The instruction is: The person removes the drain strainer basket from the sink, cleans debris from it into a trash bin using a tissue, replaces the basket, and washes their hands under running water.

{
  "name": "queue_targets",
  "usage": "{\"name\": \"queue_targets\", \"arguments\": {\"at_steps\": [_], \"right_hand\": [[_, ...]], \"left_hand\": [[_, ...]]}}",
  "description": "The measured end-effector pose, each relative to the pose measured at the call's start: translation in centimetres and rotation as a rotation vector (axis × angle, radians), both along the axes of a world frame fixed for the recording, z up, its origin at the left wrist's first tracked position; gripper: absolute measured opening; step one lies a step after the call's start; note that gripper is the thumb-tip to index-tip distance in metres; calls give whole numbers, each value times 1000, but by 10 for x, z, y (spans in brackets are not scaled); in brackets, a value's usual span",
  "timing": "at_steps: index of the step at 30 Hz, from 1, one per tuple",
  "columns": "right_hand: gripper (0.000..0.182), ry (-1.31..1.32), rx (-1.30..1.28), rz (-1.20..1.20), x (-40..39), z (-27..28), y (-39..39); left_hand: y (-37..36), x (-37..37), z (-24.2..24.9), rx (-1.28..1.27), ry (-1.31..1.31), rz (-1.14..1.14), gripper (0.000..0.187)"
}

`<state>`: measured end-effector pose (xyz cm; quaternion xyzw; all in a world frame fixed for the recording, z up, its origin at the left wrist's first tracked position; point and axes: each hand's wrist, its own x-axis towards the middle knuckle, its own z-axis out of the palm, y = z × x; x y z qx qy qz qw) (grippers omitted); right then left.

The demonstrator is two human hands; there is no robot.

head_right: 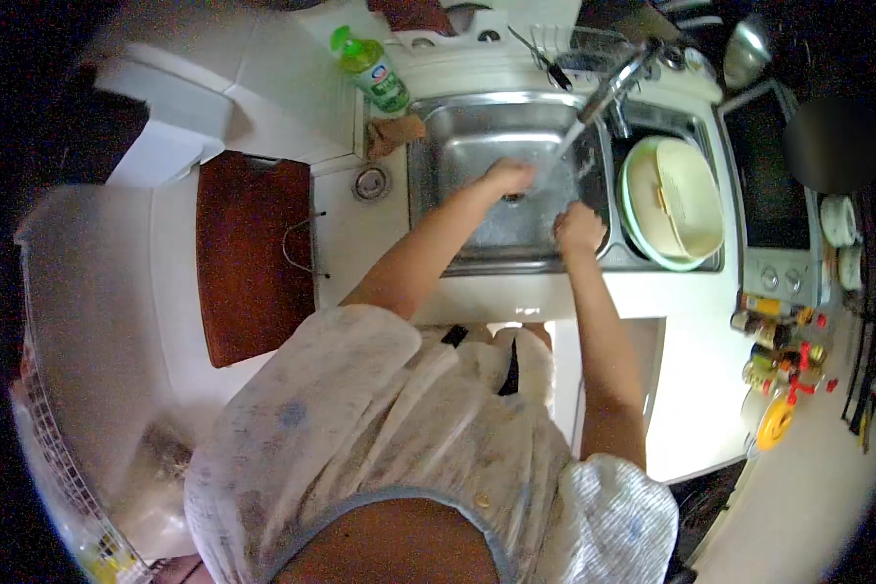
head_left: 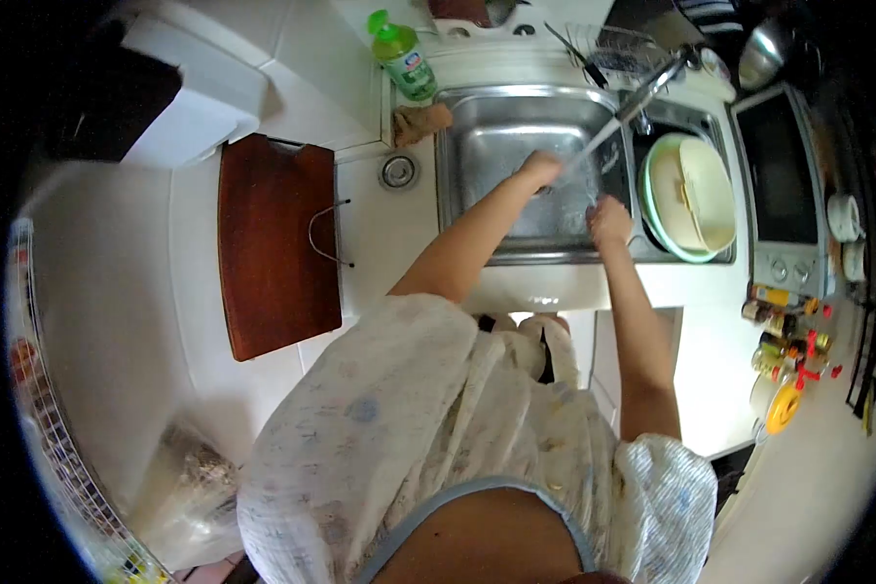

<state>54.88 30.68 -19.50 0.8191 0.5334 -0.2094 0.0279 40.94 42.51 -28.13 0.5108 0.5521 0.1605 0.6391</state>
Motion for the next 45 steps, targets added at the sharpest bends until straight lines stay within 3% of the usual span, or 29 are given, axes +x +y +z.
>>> {"name": "queue_targets", "arguments": {"at_steps": [1,3,5,7,8,10,11,12,14,17,20,21,23,26,29,32,45], "right_hand": [[31,-15,23,35,-7,4,-1],[31,43,109,102,-22,4,11],[30,192,231,162,-38,0,25],[32,388,332,230,-67,31,49],[33,488,379,265,-83,47,63],[34,819,404,201,-116,66,95],[29,1141,414,112,-133,73,112],[25,1462,413,11,-151,82,125],[15,1678,329,-232,-182,136,139],[11,2273,71,-274,-189,143,175],[12,2407,128,-147,-188,153,174],[13,2444,134,-129,-185,154,172],[13,2427,201,-175,-180,157,168],[15,2409,257,-189,-171,152,163],[16,2360,286,-169,-162,150,159],[17,2330,307,-162,-155,146,156],[26,2263,363,-261,-136,139,131]], "left_hand": [[0,-24,8,163,268,-103,17],[8,-75,-14,53,60,191,24],[10,-131,27,-65,-222,398,34],[22,-182,77,-102,-388,456,36],[48,-222,53,277,-499,175,34],[68,-247,78,334,-648,269,37],[64,-239,140,-1,-691,644,41],[69,-244,157,49,-759,662,41],[88,-259,174,148,-890,693,42],[107,-267,179,186,-1025,608,43],[133,-260,183,219,-1165,496,44],[139,-254,188,180,-1097,547,45],[153,-241,193,98,-956,647,47],[165,-243,193,32,-964,673,45],[155,-238,213,112,-787,710,42],[170,-251,197,37,-897,689,40],[179,-270,185,-18,-811,576,38]]}}
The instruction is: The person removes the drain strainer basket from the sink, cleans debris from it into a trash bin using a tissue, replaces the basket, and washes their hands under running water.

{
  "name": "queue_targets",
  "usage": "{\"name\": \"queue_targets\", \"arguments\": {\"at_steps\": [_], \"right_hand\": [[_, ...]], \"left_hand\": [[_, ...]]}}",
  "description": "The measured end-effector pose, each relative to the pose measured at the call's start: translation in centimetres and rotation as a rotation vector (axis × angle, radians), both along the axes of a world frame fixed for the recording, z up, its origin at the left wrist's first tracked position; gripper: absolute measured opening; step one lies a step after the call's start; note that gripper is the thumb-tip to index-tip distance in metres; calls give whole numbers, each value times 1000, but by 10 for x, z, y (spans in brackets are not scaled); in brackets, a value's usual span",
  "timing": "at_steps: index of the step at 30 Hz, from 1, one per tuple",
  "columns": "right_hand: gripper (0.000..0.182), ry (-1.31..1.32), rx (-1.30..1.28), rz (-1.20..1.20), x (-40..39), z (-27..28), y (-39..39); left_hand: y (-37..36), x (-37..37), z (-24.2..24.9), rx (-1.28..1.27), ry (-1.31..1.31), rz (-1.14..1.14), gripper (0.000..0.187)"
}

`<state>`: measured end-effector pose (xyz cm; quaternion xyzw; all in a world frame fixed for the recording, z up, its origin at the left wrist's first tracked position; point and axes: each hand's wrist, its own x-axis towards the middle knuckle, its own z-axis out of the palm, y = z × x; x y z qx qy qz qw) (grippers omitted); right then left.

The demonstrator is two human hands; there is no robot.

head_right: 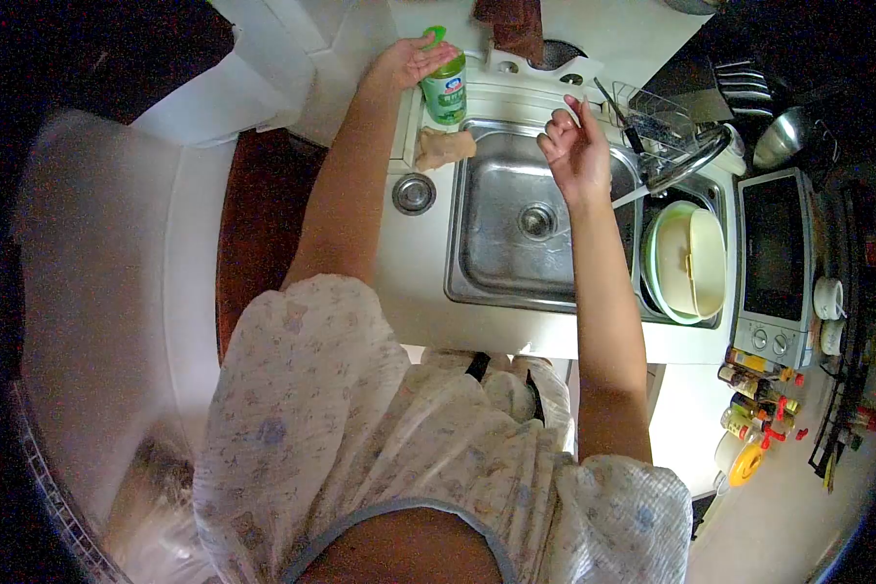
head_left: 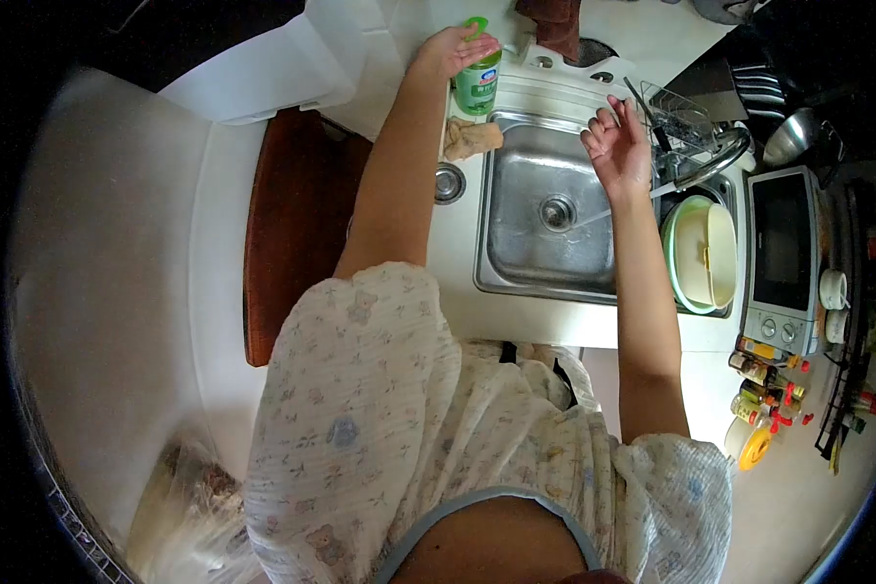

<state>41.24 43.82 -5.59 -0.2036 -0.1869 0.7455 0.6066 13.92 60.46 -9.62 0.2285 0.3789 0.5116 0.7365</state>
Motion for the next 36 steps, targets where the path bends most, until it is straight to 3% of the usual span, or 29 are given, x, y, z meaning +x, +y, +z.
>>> {"name": "queue_targets", "arguments": {"at_steps": [4,8,11,12,13,15,17,20,24,27,28,31,32,35,36], "right_hand": [[27,-16,8,30,8,-12,-10],[34,-116,-14,66,11,-18,-22],[47,-177,-73,56,-6,-4,-45],[51,-136,-108,54,-13,-7,-50],[55,-95,-143,50,-18,-12,-53],[61,130,-149,151,-25,-40,-56],[67,224,-175,210,-17,-49,-66],[77,202,-229,193,-5,-15,-101],[77,138,-414,64,-14,-24,-133],[74,453,-269,168,34,-35,-130],[69,449,-216,153,39,-37,-133],[67,412,-301,-6,13,-85,-133],[57,475,-302,72,28,-78,-137],[54,656,-237,106,70,-57,-139],[54,668,-240,54,76,-56,-144]], "left_hand": [[-5,4,3,48,102,1,40],[-39,10,13,92,134,49,55],[-95,26,17,102,-144,99,68],[-126,48,26,63,-106,93,69],[-154,77,34,24,-67,86,70],[-186,109,-13,651,720,-239,62],[-248,144,-10,1124,1054,-65,53],[-259,126,-30,1150,1274,-253,52],[-278,154,-3,1165,1167,-344,56],[-281,163,5,1382,1332,-486,58],[-268,164,-6,1412,1299,-455,58],[-265,193,-12,1284,1370,-500,56],[-280,207,-5,1451,1274,-477,54],[-289,219,13,1525,1329,-645,55],[-281,221,7,1515,1401,-585,55]]}}
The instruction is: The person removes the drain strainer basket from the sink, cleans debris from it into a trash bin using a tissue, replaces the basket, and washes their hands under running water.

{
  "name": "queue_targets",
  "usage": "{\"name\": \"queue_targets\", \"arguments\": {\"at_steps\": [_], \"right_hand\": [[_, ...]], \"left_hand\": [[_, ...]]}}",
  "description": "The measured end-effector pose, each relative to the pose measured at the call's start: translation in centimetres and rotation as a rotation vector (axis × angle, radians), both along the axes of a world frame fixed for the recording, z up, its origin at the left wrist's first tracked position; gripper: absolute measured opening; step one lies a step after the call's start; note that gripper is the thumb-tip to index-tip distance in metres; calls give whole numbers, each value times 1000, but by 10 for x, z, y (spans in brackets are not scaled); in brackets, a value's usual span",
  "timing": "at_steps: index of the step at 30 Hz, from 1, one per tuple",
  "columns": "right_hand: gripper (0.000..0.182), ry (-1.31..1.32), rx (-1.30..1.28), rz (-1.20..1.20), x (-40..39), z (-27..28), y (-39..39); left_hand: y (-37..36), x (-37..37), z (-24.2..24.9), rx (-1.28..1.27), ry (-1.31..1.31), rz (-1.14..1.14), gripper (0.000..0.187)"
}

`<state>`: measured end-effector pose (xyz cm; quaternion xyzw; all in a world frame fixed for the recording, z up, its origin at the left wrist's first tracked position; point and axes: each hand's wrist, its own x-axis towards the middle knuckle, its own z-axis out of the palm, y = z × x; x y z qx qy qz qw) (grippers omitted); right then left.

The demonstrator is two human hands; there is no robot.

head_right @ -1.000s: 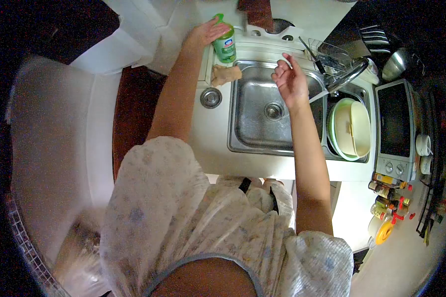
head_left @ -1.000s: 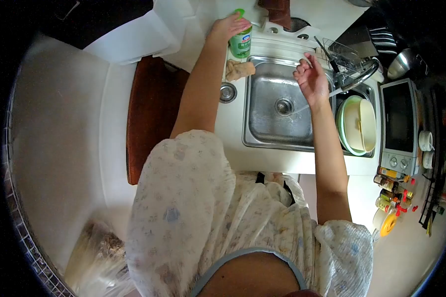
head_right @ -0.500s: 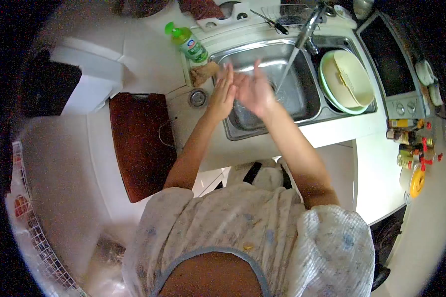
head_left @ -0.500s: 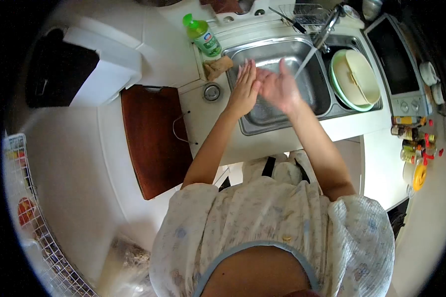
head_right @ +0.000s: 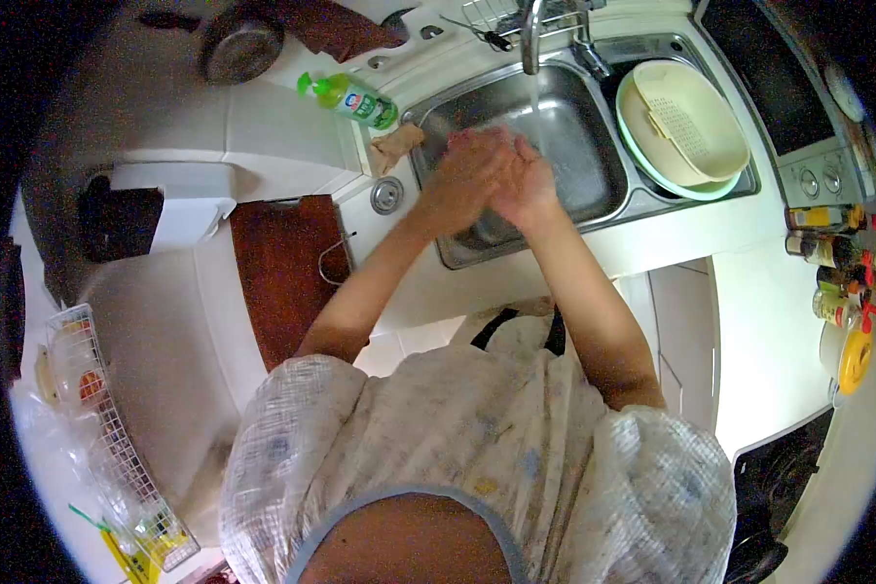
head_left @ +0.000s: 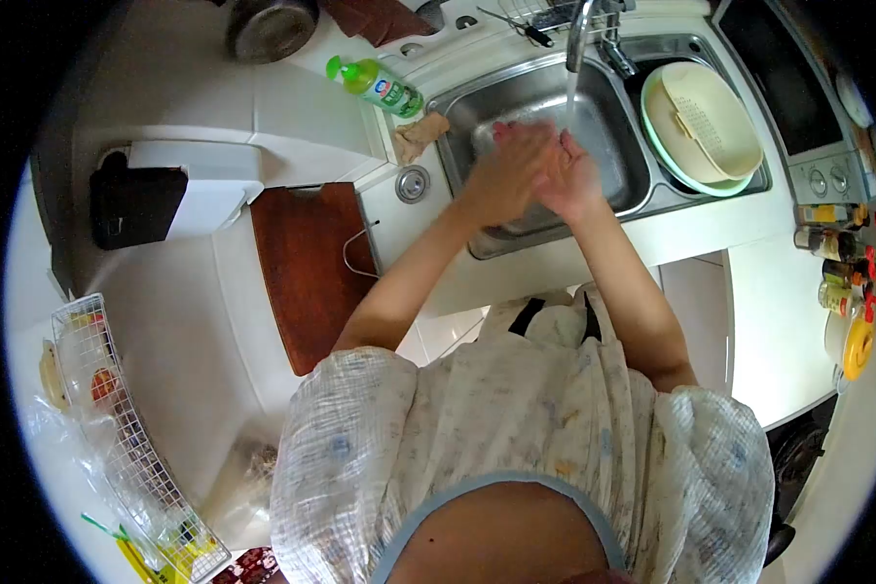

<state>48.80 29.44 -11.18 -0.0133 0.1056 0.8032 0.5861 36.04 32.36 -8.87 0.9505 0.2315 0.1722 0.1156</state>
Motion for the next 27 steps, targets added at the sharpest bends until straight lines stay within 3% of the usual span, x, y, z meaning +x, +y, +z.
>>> {"name": "queue_targets", "arguments": {"at_steps": [2,5,6,8,9,11,13,15,18,21,23,24,26,27], "right_hand": [[58,19,5,-28,-17,-14,-4],[56,49,71,-16,6,-27,-5],[54,52,107,-1,21,-31,-3],[54,301,161,-48,24,-62,-3],[53,431,186,-75,24,-60,-8],[52,569,548,9,30,-23,-25],[52,435,519,15,40,-11,-28],[53,40,80,-42,61,-34,-22],[56,584,141,-81,49,-58,-25],[61,399,543,-148,39,-101,-12],[51,16,100,-174,57,-88,-12],[46,-177,-123,-183,66,-75,-11],[47,-403,-232,-122,54,-43,-24],[48,-515,-287,-93,49,-27,-30]], "left_hand": [[28,7,-20,99,17,112,55],[-15,43,-17,-159,-176,-39,52],[-11,45,-16,-26,6,-45,51],[2,39,-17,240,369,-49,50],[6,43,-32,219,227,-28,49],[2,48,-52,115,-1,-14,49],[-28,67,-21,-88,-142,-92,49],[-28,77,-13,-140,-141,-96,49],[0,71,-50,-1,2,96,49],[-21,106,-77,13,36,351,49],[-43,127,-83,25,2,503,52],[-33,126,-93,-322,-210,542,55],[-4,121,-115,-1019,-633,576,62],[-8,123,-100,-1099,-547,650,63]]}}
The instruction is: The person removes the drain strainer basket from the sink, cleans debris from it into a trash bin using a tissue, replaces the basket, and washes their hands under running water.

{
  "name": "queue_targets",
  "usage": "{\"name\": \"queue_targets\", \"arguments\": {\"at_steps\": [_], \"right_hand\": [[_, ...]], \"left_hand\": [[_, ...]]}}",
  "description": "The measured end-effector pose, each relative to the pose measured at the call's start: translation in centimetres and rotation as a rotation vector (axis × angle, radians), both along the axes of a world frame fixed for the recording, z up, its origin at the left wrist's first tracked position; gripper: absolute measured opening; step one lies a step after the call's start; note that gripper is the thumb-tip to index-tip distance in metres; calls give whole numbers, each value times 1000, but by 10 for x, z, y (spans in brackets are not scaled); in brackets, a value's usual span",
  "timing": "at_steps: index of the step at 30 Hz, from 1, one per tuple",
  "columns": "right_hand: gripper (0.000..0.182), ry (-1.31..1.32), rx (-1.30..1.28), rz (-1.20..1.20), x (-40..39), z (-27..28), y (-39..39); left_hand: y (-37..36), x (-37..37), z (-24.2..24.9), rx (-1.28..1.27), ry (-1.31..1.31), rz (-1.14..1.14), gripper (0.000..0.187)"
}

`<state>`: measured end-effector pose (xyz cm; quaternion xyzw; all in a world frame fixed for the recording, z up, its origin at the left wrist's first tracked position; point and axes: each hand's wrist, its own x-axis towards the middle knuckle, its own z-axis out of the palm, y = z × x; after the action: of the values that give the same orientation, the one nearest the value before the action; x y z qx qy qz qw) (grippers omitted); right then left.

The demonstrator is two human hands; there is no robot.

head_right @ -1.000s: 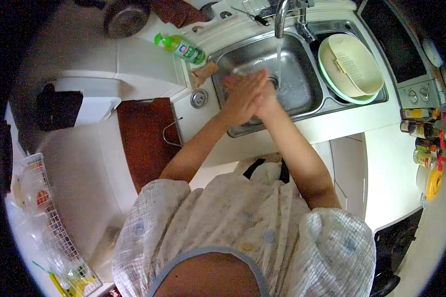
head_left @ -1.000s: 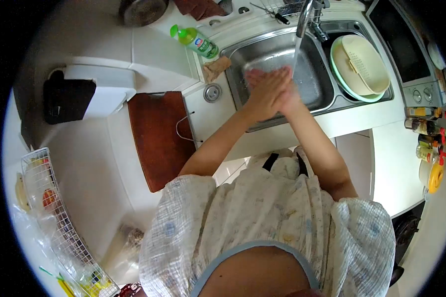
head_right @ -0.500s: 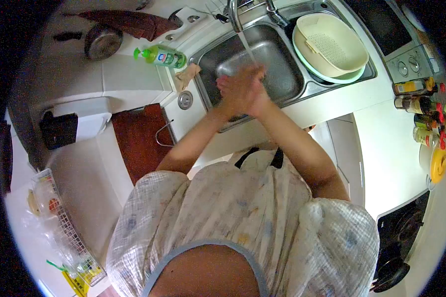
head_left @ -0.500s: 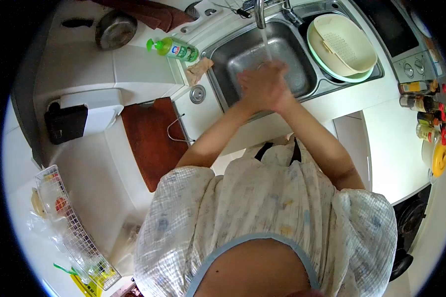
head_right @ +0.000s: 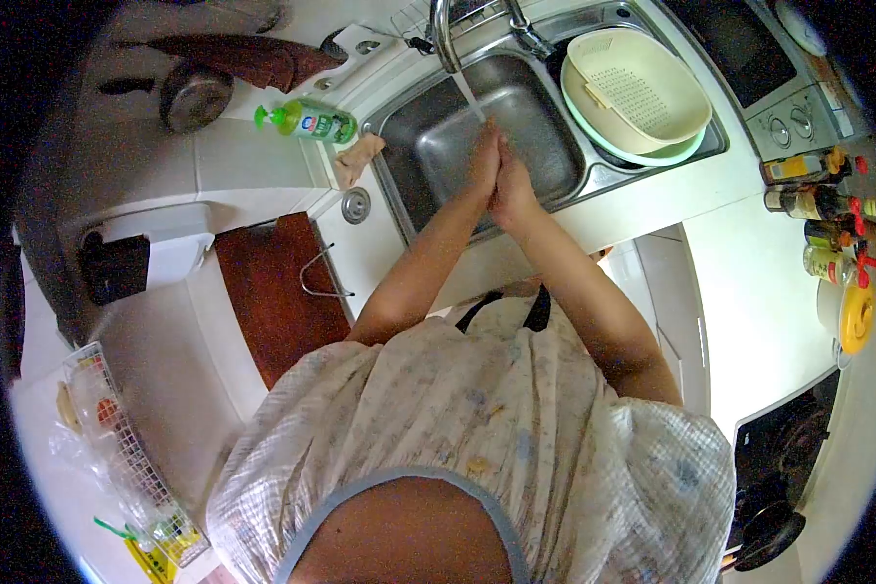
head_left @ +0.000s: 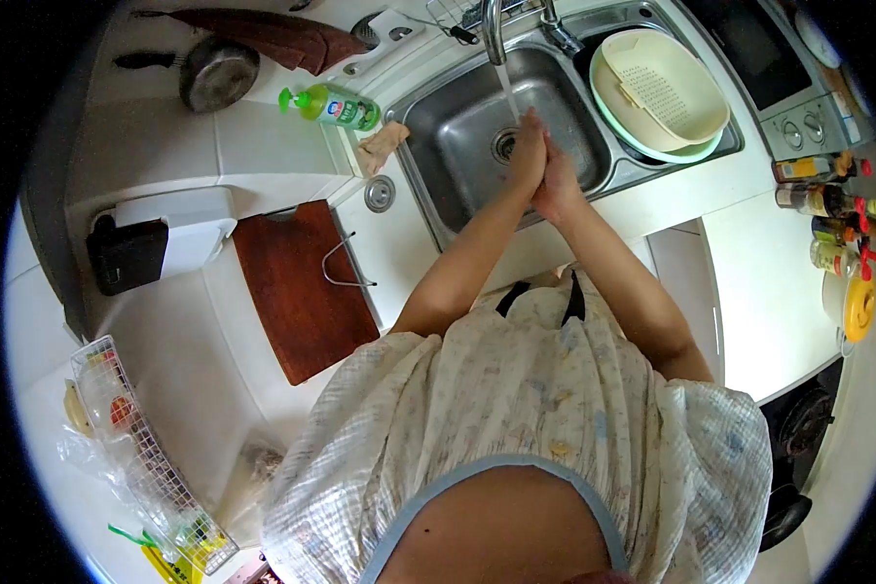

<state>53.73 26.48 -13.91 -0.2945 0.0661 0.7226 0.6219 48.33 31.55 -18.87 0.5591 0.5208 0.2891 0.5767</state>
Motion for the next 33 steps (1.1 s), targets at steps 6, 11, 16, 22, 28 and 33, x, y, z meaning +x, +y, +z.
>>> {"name": "queue_targets", "arguments": {"at_steps": [6,11,16,22,28,33], "right_hand": [[55,-170,17,83,23,-43,14],[60,-235,-181,1,13,-29,21],[46,-19,-83,59,9,-76,28],[43,-223,-81,-15,19,-19,28],[42,1,-116,-48,55,-110,65],[34,371,236,241,58,-99,44]], "left_hand": [[-19,20,49,-543,-121,152,58],[-10,18,31,-526,-183,171,58],[-11,23,37,-457,-113,111,56],[6,22,11,-394,-654,-12,56],[-25,22,19,640,-34,-264,58],[18,9,8,406,203,-656,52]]}}
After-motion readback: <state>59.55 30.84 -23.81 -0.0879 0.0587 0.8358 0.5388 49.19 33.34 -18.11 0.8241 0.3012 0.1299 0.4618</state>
